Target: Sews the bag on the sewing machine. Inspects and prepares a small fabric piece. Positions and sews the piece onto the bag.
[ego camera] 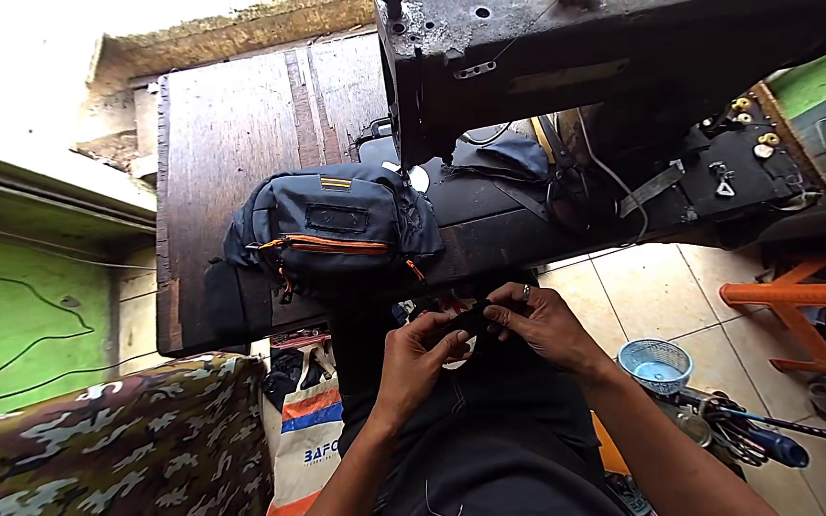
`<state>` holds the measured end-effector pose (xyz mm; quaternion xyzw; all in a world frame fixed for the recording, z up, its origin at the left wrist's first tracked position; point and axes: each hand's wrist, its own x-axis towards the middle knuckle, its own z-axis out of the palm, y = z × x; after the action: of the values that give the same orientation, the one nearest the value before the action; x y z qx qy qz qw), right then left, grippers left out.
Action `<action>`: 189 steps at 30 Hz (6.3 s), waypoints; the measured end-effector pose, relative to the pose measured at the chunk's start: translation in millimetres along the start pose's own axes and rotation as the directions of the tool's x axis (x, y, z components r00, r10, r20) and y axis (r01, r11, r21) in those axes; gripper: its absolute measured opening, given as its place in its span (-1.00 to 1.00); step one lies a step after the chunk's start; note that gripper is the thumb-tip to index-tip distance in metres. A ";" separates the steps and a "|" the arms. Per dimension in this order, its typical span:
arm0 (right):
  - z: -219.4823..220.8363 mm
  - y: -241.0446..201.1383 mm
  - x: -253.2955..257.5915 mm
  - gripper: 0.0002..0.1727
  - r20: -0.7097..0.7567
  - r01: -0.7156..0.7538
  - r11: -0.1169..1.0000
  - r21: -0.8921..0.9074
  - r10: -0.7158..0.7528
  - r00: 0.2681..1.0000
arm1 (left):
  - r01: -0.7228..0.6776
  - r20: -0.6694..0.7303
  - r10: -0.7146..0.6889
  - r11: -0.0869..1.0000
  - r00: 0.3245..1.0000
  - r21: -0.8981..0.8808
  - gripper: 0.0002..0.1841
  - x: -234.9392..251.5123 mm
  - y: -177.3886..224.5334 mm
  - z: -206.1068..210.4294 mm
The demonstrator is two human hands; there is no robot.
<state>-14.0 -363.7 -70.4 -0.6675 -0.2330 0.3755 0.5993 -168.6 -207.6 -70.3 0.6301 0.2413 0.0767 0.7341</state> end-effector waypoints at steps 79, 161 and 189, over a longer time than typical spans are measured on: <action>48.5 2.1 -5.0 -0.93 -0.235 -0.219 0.922 0.318 0.300 0.924 | 0.231 -0.056 -0.286 0.862 0.957 -0.450 -0.79 -4.4 -3.6 12.5; 32.7 -74.4 158.8 -0.61 0.059 0.008 0.603 -0.798 0.064 0.996 | -0.506 0.517 0.308 -0.121 0.799 0.854 -0.60 131.7 73.0 -88.0; 32.3 3.0 108.6 -0.68 0.278 0.540 0.226 -0.811 -0.663 0.695 | -0.356 0.380 0.334 -0.134 0.862 0.925 -0.60 129.1 69.1 -67.8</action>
<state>26.6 -261.3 -97.4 -0.7477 -0.5846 -0.0936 0.3008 -73.4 -80.2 -43.2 0.9966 0.0421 0.0679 0.0198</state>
